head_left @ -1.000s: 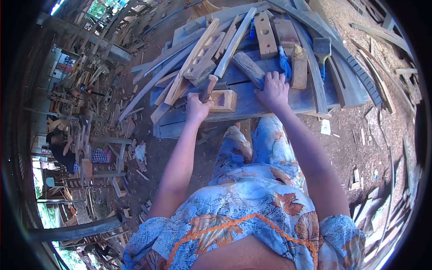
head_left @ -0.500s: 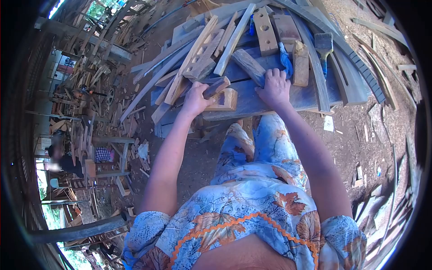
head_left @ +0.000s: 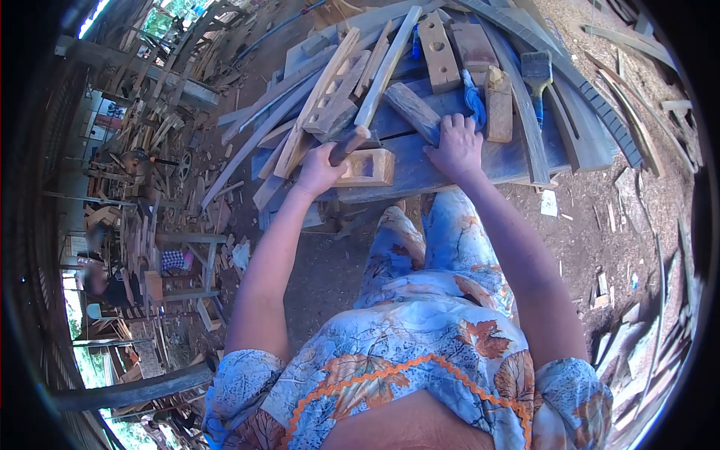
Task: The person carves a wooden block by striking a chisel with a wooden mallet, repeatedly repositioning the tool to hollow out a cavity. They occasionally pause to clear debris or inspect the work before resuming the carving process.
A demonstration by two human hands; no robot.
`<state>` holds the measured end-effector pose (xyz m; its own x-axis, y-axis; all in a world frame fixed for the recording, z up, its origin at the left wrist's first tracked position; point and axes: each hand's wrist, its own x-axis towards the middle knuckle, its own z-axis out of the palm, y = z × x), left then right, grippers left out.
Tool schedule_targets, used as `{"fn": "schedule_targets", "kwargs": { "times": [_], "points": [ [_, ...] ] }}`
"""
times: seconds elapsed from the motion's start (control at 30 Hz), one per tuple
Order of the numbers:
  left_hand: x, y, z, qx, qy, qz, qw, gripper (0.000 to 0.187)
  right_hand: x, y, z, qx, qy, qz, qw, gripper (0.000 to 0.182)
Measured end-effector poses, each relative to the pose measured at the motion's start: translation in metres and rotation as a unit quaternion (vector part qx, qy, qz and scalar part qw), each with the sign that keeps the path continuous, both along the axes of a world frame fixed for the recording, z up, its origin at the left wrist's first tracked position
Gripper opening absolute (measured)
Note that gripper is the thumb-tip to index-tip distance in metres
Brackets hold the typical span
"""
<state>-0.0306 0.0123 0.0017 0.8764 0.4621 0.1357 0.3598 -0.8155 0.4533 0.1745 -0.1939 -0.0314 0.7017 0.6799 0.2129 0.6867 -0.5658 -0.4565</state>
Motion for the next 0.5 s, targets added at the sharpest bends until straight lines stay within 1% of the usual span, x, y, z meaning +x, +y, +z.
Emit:
{"fn": "schedule_targets", "kwargs": {
  "times": [0.03, 0.1, 0.13, 0.2, 0.23, 0.27, 0.33, 0.4, 0.47, 0.5],
  "points": [
    [0.0, 0.002, 0.002, 0.002, 0.0, -0.002, 1.0, 0.035, 0.0, 0.001, 0.0, 0.001, 0.002, 0.002, 1.0, 0.052],
    [-0.002, 0.0, 0.008, -0.144, 0.027, 0.057, 0.988, 0.033, 0.0, 0.001, 0.001, 0.001, 0.003, 0.001, 1.0, 0.052],
    [0.0, -0.002, 0.012, -0.145, 0.027, 0.058, 0.987, 0.033, 0.0, 0.0, 0.002, -0.001, 0.002, 0.002, 1.0, 0.052],
    [0.005, -0.008, 0.028, -0.082, -0.054, 0.076, 0.992, 0.034, 0.0, 0.0, 0.002, -0.005, 0.001, 0.002, 1.0, 0.052],
    [0.01, -0.017, 0.039, -0.015, -0.108, 0.06, 0.992, 0.033, 0.0, 0.001, 0.002, -0.007, -0.001, 0.002, 1.0, 0.052],
    [0.016, -0.029, 0.048, -0.017, -0.112, 0.065, 0.991, 0.033, -0.001, 0.001, 0.002, -0.008, -0.004, 0.006, 1.0, 0.052],
    [0.031, -0.066, 0.067, -0.04, -0.219, 0.04, 0.974, 0.032, 0.0, 0.002, 0.0, 0.002, -0.008, 0.0, 1.0, 0.051],
    [0.041, -0.104, 0.076, 0.035, -0.208, -0.004, 0.978, 0.035, -0.001, 0.0, 0.001, 0.003, -0.016, 0.01, 1.0, 0.051],
    [0.052, -0.122, 0.053, 0.051, -0.214, -0.078, 0.972, 0.034, -0.003, 0.001, 0.007, 0.003, -0.023, 0.02, 1.0, 0.05],
    [0.056, -0.133, 0.043, 0.065, -0.218, -0.09, 0.969, 0.035, -0.005, 0.0, 0.012, -0.008, -0.017, 0.017, 1.0, 0.051]
  ]
}}
